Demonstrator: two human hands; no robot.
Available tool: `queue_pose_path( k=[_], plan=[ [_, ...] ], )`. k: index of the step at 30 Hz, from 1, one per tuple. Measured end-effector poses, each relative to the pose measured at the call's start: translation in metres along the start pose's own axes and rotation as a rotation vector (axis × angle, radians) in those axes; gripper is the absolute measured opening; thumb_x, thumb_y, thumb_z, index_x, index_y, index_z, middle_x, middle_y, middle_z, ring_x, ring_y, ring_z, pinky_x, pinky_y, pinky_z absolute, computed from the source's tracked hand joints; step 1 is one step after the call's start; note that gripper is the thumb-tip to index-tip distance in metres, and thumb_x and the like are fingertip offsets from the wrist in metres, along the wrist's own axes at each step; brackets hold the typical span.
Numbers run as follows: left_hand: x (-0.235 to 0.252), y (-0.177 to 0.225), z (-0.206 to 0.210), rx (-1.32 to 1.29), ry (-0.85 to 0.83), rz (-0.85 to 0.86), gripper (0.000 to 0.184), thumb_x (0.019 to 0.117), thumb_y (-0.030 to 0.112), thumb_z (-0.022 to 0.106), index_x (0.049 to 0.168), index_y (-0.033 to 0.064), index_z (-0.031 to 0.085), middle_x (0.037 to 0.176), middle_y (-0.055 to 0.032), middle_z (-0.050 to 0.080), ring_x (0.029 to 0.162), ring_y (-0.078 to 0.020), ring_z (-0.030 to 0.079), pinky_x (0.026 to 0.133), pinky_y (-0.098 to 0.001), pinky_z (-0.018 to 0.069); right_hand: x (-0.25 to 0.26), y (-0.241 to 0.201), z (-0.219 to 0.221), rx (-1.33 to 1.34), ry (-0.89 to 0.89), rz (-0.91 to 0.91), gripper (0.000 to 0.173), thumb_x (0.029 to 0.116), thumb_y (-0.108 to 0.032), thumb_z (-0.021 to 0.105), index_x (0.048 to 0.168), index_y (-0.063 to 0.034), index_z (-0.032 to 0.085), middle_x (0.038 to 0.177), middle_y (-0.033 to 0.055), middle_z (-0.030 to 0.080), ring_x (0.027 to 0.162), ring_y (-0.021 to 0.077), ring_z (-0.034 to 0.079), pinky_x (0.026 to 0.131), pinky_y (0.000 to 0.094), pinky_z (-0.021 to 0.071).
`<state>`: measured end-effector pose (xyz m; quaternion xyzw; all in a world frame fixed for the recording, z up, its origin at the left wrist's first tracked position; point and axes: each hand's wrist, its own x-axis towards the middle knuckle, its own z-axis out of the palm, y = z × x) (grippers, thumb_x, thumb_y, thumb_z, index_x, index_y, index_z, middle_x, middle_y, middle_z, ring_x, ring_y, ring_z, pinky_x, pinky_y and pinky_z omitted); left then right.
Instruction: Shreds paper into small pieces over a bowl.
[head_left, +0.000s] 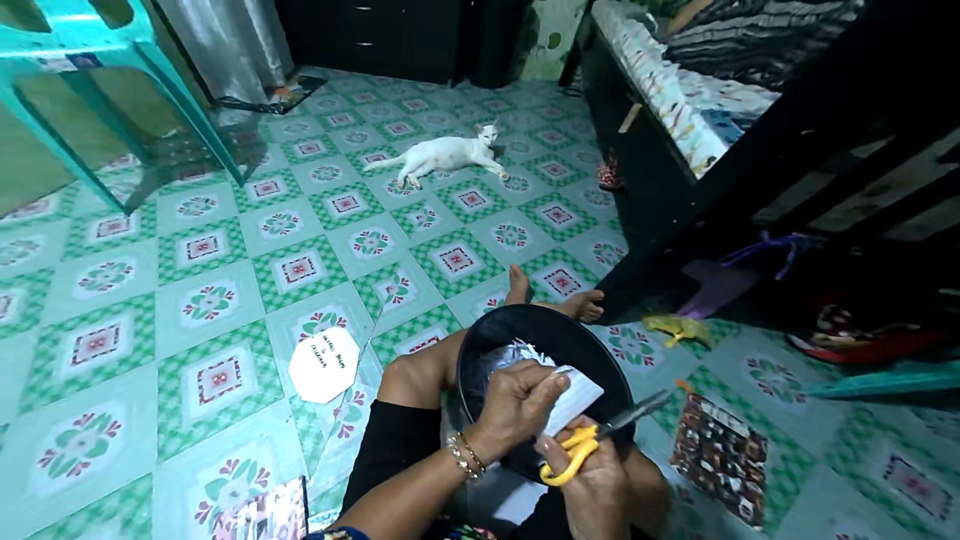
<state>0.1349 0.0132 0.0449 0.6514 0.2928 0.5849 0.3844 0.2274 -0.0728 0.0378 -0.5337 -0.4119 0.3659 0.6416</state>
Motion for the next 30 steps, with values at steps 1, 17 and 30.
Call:
queue_pose_path(
  k=[1,17,30],
  plan=[
    [0.002,0.001,-0.001,-0.006,0.000,-0.001,0.025,0.0964,0.005,0.061,0.082,-0.0126,0.070,0.072,-0.0107,0.064,0.072,-0.0028,0.059,0.071,-0.0150,0.0471,-0.002,-0.001,0.000,0.003,-0.017,0.008,0.039,0.0738,0.011,0.067,0.106,-0.0046,0.052,0.079,-0.0137,0.066,0.070,-0.0032,0.066,0.068,0.0165,0.0588],
    [0.026,0.007,-0.043,0.052,-0.327,-0.403,0.020,0.1022,0.013,0.061,0.090,0.0003,0.072,0.070,0.0046,0.062,0.061,0.0056,0.052,0.061,-0.0140,0.0451,0.002,-0.025,-0.084,-0.526,-0.305,0.041,0.056,0.0881,-0.035,0.071,0.123,0.0085,0.063,0.080,-0.0005,0.068,0.064,-0.0014,0.061,0.057,0.0179,0.0532],
    [0.031,-0.010,-0.043,0.027,-0.337,-0.185,0.011,0.0929,0.010,0.073,0.087,0.0019,0.073,0.074,0.0039,0.068,0.062,0.0056,0.057,0.059,-0.0119,0.0485,-0.003,-0.054,-0.078,-0.774,-0.506,0.245,0.071,0.0910,-0.054,0.065,0.126,0.0078,0.063,0.083,0.0090,0.066,0.066,0.0095,0.059,0.061,0.0274,0.0521]
  ],
)
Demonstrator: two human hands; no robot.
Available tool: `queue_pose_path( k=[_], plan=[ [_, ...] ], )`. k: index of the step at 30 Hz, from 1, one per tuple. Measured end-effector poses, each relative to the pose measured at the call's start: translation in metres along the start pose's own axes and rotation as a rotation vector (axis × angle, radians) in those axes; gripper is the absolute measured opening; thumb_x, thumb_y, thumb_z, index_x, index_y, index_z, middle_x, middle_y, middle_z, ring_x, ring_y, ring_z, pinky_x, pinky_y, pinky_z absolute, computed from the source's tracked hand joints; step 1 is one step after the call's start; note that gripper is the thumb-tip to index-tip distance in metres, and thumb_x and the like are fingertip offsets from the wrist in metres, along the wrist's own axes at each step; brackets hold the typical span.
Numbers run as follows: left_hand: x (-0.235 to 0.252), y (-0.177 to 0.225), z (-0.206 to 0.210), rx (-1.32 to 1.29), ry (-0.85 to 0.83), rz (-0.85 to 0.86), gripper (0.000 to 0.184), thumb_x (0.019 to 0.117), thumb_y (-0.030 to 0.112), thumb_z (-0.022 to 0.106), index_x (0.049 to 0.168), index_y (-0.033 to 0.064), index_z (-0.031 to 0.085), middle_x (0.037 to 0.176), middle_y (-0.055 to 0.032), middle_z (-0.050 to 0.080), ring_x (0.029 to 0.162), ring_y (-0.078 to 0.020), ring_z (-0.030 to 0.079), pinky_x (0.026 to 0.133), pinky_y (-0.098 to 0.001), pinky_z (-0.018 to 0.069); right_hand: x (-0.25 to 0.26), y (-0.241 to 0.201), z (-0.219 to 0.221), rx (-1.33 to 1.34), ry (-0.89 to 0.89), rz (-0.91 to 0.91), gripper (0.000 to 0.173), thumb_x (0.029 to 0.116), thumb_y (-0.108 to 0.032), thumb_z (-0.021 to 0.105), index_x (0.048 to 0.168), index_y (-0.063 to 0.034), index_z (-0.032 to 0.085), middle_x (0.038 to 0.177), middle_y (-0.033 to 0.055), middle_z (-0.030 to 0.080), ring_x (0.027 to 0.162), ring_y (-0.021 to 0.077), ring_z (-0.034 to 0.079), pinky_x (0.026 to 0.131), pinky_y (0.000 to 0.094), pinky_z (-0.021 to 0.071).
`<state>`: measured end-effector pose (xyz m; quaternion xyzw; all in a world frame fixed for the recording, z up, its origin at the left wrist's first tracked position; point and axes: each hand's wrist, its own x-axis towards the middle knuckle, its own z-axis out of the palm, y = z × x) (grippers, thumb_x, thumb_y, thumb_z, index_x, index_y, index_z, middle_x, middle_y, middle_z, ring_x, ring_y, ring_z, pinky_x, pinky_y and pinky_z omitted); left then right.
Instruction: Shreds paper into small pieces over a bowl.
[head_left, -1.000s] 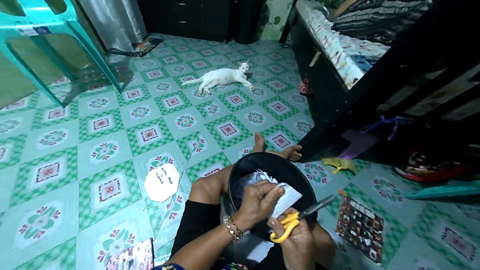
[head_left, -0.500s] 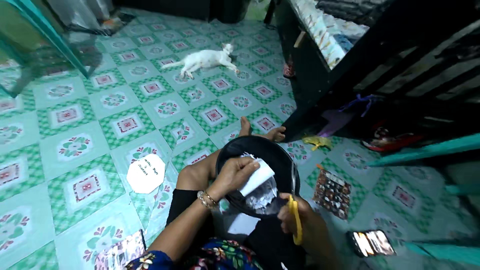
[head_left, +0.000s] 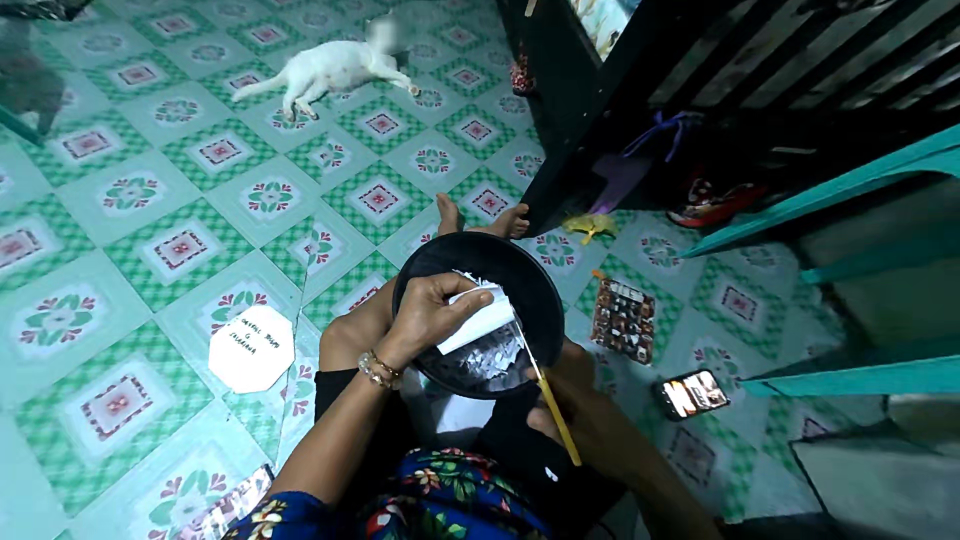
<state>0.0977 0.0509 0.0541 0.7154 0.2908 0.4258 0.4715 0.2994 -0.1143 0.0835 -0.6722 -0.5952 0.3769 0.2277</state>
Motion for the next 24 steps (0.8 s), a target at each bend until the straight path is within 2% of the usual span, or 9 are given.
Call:
queue_pose_path(
  k=[2,6,17,20,24],
  plan=[
    [0.001,-0.001,0.002,0.003,-0.021,0.031,0.011,0.0922,0.009,0.073,0.085,0.0012,0.073,0.074,0.0041,0.067,0.063,0.0065,0.057,0.060,-0.0113,0.0483,0.002,-0.001,0.000,0.030,-0.018,0.005,0.067,0.0916,-0.051,0.066,0.126,0.0068,0.062,0.082,0.0052,0.064,0.066,0.0041,0.057,0.062,0.0215,0.0505],
    [0.001,-0.002,0.008,-0.004,-0.070,0.051,0.011,0.0904,0.007,0.074,0.083,-0.0013,0.072,0.073,0.0024,0.067,0.064,0.0063,0.056,0.062,-0.0114,0.0479,0.005,0.000,0.003,0.067,0.001,-0.010,0.066,0.0909,-0.052,0.066,0.124,0.0057,0.062,0.080,0.0006,0.061,0.065,-0.0011,0.053,0.061,0.0167,0.0478],
    [0.003,-0.001,0.012,-0.058,-0.098,-0.015,0.012,0.0932,0.005,0.071,0.082,-0.0005,0.072,0.067,0.0052,0.064,0.058,0.0077,0.053,0.057,-0.0107,0.0451,0.002,0.004,0.008,0.003,0.138,-0.066,0.061,0.0906,-0.046,0.068,0.121,0.0066,0.066,0.083,0.0069,0.068,0.066,0.0024,0.058,0.061,0.0186,0.0496],
    [0.002,-0.003,0.014,-0.066,-0.086,-0.036,0.013,0.0928,0.004,0.071,0.081,-0.0001,0.072,0.065,0.0055,0.063,0.057,0.0077,0.052,0.056,-0.0105,0.0439,0.003,0.010,0.012,0.026,0.184,-0.104,0.053,0.0920,-0.040,0.068,0.116,0.0076,0.069,0.077,0.0053,0.068,0.060,0.0003,0.056,0.056,0.0165,0.0478],
    [0.001,-0.005,0.016,-0.099,-0.105,-0.074,0.015,0.0928,0.004,0.071,0.078,0.0007,0.071,0.063,0.0063,0.061,0.056,0.0074,0.051,0.054,-0.0107,0.0430,0.006,0.010,0.013,0.067,0.140,-0.051,0.057,0.0911,-0.042,0.070,0.117,0.0077,0.066,0.077,0.0033,0.067,0.059,0.0001,0.057,0.055,0.0173,0.0499]
  ],
)
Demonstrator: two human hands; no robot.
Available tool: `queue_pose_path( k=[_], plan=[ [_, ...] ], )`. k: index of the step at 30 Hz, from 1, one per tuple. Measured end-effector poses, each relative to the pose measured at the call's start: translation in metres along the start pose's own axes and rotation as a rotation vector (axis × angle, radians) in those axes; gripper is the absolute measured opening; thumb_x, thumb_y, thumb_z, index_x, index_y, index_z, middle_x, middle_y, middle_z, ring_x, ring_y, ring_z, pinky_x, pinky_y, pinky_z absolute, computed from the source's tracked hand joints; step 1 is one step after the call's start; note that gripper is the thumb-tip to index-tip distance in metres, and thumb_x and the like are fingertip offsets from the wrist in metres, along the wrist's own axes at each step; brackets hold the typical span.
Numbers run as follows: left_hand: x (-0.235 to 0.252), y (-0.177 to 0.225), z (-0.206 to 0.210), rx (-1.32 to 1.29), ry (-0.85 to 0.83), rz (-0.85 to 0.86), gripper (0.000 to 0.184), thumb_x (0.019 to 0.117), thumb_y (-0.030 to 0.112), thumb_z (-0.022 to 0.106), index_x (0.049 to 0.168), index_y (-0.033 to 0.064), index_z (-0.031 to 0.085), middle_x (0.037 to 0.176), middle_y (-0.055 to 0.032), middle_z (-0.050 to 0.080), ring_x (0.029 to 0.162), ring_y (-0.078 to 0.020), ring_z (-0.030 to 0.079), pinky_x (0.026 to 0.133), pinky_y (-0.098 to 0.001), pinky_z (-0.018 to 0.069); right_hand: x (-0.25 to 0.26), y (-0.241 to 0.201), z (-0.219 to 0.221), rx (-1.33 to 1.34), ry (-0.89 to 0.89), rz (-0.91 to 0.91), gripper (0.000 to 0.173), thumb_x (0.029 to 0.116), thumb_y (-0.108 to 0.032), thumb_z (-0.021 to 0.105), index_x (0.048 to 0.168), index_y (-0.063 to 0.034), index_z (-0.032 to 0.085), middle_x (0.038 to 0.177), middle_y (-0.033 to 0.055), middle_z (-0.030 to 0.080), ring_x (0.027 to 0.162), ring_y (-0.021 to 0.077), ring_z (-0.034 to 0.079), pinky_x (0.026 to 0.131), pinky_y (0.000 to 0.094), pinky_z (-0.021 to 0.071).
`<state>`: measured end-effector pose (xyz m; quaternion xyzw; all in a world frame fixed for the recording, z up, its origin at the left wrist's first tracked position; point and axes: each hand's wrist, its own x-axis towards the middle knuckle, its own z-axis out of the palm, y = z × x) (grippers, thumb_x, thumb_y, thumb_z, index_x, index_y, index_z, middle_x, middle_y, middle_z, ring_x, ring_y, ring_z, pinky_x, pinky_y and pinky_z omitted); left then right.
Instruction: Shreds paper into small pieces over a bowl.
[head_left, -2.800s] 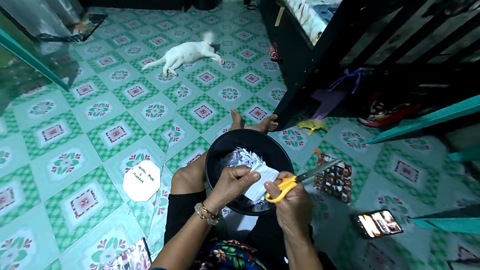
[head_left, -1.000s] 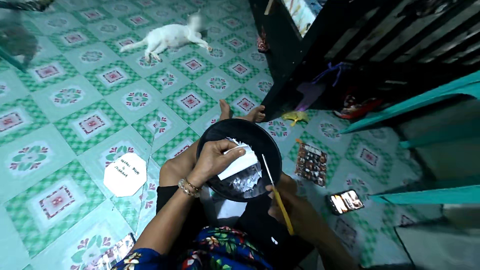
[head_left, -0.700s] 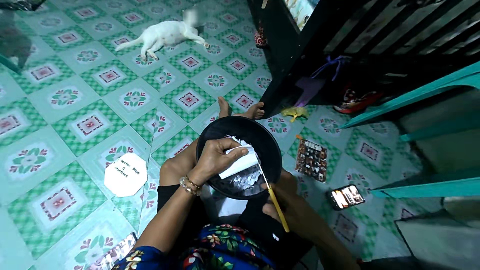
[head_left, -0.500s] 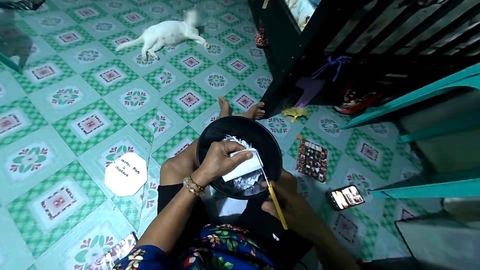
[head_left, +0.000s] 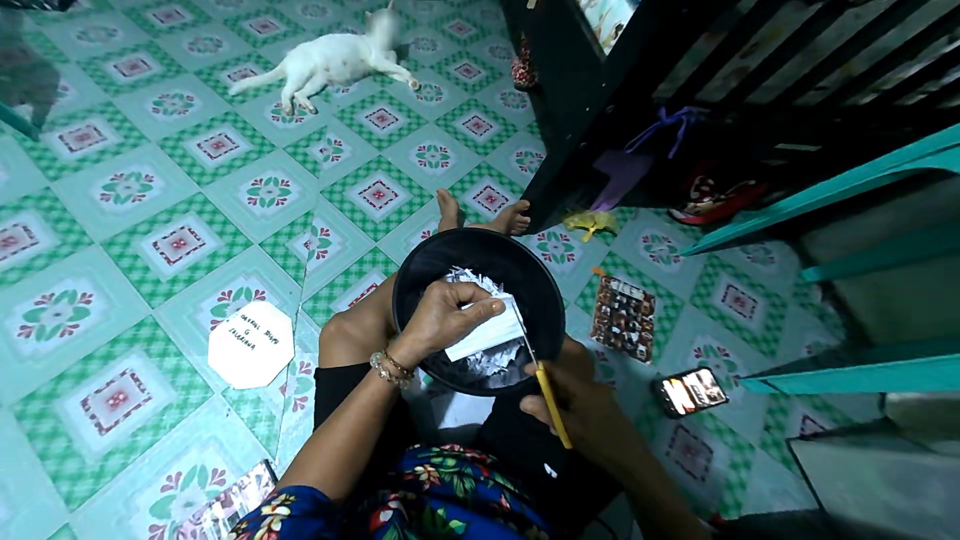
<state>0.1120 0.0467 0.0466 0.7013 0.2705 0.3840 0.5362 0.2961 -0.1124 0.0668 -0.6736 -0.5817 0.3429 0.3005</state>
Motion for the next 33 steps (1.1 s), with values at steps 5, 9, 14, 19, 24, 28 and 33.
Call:
queue_pose_path(
  k=[5,9,14,19,24,28,33],
  plan=[
    [-0.001,-0.003,0.002,-0.036,-0.013,-0.042,0.015,0.0928,0.003,0.070,0.078,0.0001,0.070,0.063,0.0063,0.061,0.056,0.0071,0.050,0.055,-0.0115,0.0429,0.004,0.000,0.000,-0.031,0.002,0.005,0.051,0.0913,-0.039,0.070,0.111,0.0073,0.068,0.074,0.0045,0.065,0.058,0.0027,0.056,0.055,0.0203,0.0497],
    [-0.002,-0.007,0.004,-0.066,-0.001,-0.058,0.015,0.0928,0.002,0.070,0.078,0.0010,0.070,0.062,0.0069,0.060,0.054,0.0068,0.049,0.053,-0.0113,0.0420,0.003,0.003,0.000,-0.031,-0.004,0.011,0.045,0.0935,-0.034,0.069,0.111,0.0068,0.068,0.074,0.0059,0.066,0.057,0.0042,0.058,0.054,0.0208,0.0499],
    [-0.001,-0.006,0.004,-0.087,-0.082,-0.095,0.016,0.0925,0.000,0.070,0.076,0.0012,0.069,0.063,0.0082,0.060,0.057,0.0077,0.051,0.056,-0.0111,0.0438,0.007,-0.003,-0.002,-0.008,-0.076,0.108,0.052,0.0910,-0.041,0.070,0.114,0.0051,0.065,0.076,0.0014,0.063,0.060,0.0021,0.056,0.057,0.0202,0.0500],
    [-0.001,-0.007,0.004,-0.096,-0.081,-0.116,0.017,0.0929,0.000,0.070,0.076,0.0018,0.070,0.062,0.0078,0.060,0.055,0.0069,0.051,0.055,-0.0117,0.0437,0.008,0.004,0.001,0.031,-0.024,0.012,0.046,0.0919,-0.039,0.071,0.103,0.0053,0.067,0.070,-0.0009,0.063,0.055,-0.0018,0.055,0.052,0.0162,0.0479],
    [-0.001,-0.009,0.002,-0.102,-0.092,-0.157,0.017,0.0932,0.001,0.070,0.076,0.0024,0.069,0.061,0.0077,0.059,0.054,0.0066,0.051,0.054,-0.0118,0.0435,0.012,0.005,0.001,0.071,-0.045,0.016,0.033,0.0936,-0.029,0.071,0.095,0.0036,0.066,0.064,-0.0041,0.059,0.050,-0.0048,0.052,0.048,0.0125,0.0456],
    [-0.002,-0.010,0.003,-0.101,-0.100,-0.174,0.020,0.0935,0.001,0.070,0.074,0.0031,0.067,0.060,0.0083,0.057,0.053,0.0061,0.050,0.053,-0.0122,0.0424,0.015,0.004,0.000,0.088,-0.079,0.055,0.028,0.0944,-0.025,0.071,0.093,0.0026,0.066,0.061,-0.0057,0.058,0.047,-0.0050,0.052,0.046,0.0119,0.0452],
    [-0.004,-0.014,0.004,-0.063,-0.017,-0.126,0.017,0.0946,0.004,0.068,0.078,0.0013,0.069,0.061,0.0066,0.057,0.053,0.0055,0.048,0.052,-0.0127,0.0413,0.013,0.000,-0.007,0.144,-0.147,0.132,0.028,0.0972,-0.025,0.065,0.099,0.0029,0.063,0.065,-0.0063,0.059,0.051,-0.0029,0.056,0.050,0.0142,0.0494]
  ],
)
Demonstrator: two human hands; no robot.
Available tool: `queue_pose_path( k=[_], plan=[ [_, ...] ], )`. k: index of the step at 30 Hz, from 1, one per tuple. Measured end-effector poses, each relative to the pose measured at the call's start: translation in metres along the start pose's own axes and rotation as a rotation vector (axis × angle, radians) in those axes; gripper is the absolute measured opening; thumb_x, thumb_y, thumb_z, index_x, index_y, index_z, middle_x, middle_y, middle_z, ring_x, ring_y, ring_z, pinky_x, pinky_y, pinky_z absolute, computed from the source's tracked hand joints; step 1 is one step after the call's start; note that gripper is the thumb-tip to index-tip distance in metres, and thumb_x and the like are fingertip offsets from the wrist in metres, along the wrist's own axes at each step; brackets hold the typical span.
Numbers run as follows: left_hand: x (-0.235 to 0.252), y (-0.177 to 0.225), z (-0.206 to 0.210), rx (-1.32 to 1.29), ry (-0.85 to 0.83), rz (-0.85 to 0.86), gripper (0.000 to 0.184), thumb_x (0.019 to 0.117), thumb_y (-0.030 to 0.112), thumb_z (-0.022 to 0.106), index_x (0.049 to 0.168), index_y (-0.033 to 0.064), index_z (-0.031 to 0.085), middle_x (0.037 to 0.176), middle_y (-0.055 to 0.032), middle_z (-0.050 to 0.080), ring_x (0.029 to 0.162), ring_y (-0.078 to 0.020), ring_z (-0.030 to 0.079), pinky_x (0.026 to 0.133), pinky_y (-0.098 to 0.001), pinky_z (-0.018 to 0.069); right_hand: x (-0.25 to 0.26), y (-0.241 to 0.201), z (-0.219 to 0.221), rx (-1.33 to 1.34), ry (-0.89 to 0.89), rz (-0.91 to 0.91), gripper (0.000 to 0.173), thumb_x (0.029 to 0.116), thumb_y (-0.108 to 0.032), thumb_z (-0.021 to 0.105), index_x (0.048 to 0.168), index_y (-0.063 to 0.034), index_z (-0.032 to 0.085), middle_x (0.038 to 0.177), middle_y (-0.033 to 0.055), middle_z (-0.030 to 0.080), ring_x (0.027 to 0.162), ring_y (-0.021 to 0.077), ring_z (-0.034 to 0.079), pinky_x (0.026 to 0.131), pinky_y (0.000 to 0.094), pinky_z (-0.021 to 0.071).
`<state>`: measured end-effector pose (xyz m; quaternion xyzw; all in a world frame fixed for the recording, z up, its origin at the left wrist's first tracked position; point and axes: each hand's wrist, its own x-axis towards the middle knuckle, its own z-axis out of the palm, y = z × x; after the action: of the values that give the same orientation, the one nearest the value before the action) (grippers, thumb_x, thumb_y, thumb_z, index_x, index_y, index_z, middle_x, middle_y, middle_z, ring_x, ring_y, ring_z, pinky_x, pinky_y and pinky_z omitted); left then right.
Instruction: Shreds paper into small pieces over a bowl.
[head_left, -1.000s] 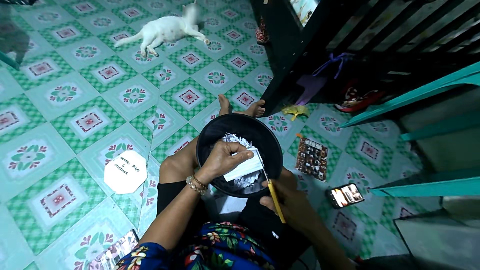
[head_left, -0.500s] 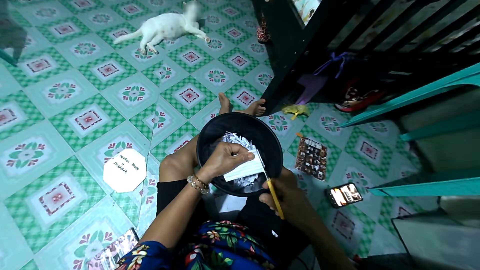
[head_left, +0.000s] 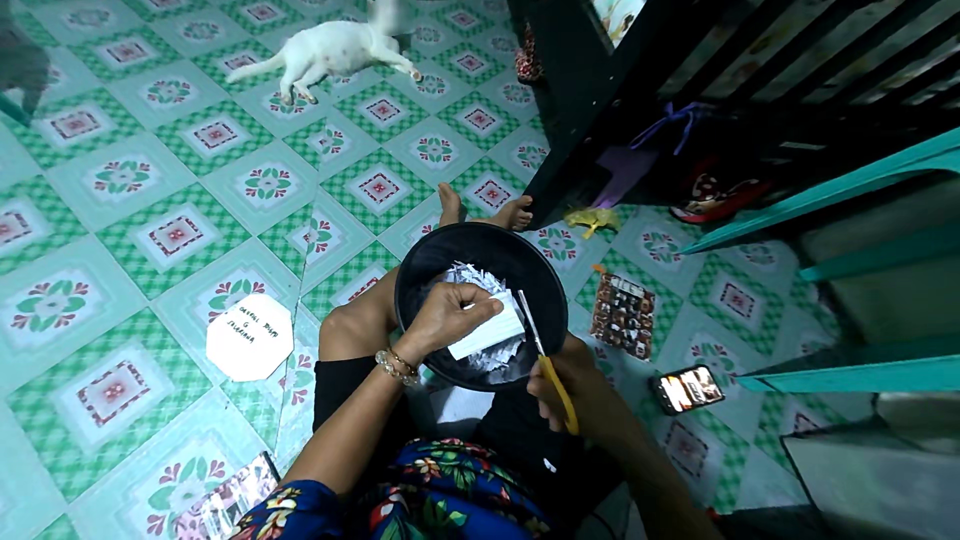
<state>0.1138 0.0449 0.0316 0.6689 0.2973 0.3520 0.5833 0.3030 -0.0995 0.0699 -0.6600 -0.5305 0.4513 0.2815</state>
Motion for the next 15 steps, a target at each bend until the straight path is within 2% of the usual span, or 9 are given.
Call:
queue_pose_path(
  k=[3,5,7,12,15],
  plan=[
    [-0.002,-0.002,-0.002,-0.030,0.085,0.029,0.014,0.0955,0.007,0.069,0.083,0.0021,0.071,0.064,0.0056,0.061,0.054,0.0045,0.051,0.052,-0.0130,0.0433,-0.012,-0.001,-0.006,-0.049,-0.044,0.020,0.046,0.0953,-0.035,0.066,0.108,0.0086,0.063,0.076,-0.0001,0.064,0.059,-0.0006,0.059,0.056,0.0165,0.0514],
    [-0.002,-0.004,-0.002,-0.047,0.114,0.068,0.013,0.0950,0.007,0.070,0.083,0.0028,0.072,0.066,0.0053,0.063,0.055,0.0045,0.053,0.053,-0.0127,0.0456,-0.017,0.000,-0.009,-0.080,-0.071,0.043,0.055,0.0932,-0.043,0.067,0.113,0.0079,0.063,0.078,0.0009,0.064,0.062,0.0011,0.059,0.058,0.0186,0.0519],
    [-0.003,-0.004,-0.001,-0.055,0.120,0.085,0.012,0.0948,0.006,0.070,0.084,0.0026,0.072,0.067,0.0051,0.064,0.056,0.0046,0.054,0.054,-0.0126,0.0464,-0.019,-0.001,-0.010,-0.102,-0.088,0.064,0.057,0.0918,-0.046,0.068,0.114,0.0064,0.064,0.077,0.0003,0.063,0.062,0.0018,0.059,0.059,0.0199,0.0518],
    [-0.002,-0.005,0.001,-0.051,0.127,0.148,0.010,0.0939,0.005,0.070,0.084,0.0019,0.072,0.070,0.0055,0.066,0.059,0.0055,0.056,0.057,-0.0121,0.0483,-0.016,0.003,-0.005,-0.168,-0.029,-0.040,0.060,0.0919,-0.051,0.067,0.112,0.0053,0.066,0.076,0.0016,0.065,0.062,0.0027,0.059,0.058,0.0208,0.0520],
    [-0.002,-0.005,0.003,-0.055,0.109,0.177,0.010,0.0926,0.002,0.070,0.084,0.0001,0.072,0.073,0.0052,0.067,0.064,0.0067,0.058,0.062,-0.0116,0.0498,-0.011,0.005,-0.002,-0.195,-0.011,-0.067,0.062,0.0916,-0.053,0.066,0.111,0.0057,0.067,0.077,0.0044,0.066,0.062,0.0062,0.060,0.058,0.0244,0.0536]
  ],
)
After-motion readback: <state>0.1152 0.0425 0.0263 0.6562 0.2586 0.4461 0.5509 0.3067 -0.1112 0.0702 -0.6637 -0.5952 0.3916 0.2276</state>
